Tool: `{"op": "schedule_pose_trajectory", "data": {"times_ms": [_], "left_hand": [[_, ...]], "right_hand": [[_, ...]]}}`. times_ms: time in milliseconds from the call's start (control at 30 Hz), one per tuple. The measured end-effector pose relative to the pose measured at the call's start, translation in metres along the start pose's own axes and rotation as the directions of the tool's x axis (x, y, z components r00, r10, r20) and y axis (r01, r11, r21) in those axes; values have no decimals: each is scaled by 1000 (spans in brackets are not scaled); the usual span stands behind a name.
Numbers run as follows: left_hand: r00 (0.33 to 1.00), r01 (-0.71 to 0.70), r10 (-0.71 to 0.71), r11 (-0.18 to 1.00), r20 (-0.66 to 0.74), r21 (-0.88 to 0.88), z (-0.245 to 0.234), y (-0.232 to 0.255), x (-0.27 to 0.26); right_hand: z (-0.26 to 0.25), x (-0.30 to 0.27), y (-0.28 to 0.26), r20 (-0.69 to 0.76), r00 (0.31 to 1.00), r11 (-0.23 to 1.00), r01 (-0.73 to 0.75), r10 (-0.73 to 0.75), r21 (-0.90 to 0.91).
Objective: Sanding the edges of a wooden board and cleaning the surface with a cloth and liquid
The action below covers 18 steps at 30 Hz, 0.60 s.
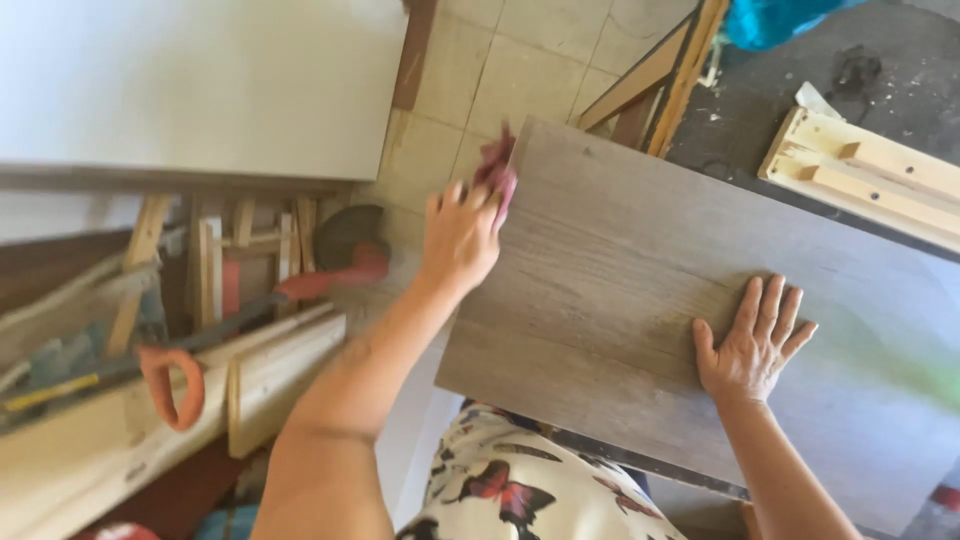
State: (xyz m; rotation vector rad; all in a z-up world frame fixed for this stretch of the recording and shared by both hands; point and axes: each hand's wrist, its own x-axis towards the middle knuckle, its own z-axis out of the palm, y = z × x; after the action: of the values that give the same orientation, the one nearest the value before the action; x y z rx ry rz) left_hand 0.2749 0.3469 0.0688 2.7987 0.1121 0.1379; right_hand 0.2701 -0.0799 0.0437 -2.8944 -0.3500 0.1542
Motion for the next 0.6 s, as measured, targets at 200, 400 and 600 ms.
{"op": "schedule_pose_trajectory", "data": {"times_ms": [200,400,600], "left_hand": [[999,37,-37,999,6,3,25,-13,38],[995,-45,39,997,95,58,-3,-9,-31],[992,21,-27,998,121,51,0,-9,-45]], "right_hand": [[-9,1,-8,74,997,1000,-16,15,20],[-4,0,-3,-11,999,999,51,-51,10],[-6,-2,-4,6,999,998,51,-51,29]]}}
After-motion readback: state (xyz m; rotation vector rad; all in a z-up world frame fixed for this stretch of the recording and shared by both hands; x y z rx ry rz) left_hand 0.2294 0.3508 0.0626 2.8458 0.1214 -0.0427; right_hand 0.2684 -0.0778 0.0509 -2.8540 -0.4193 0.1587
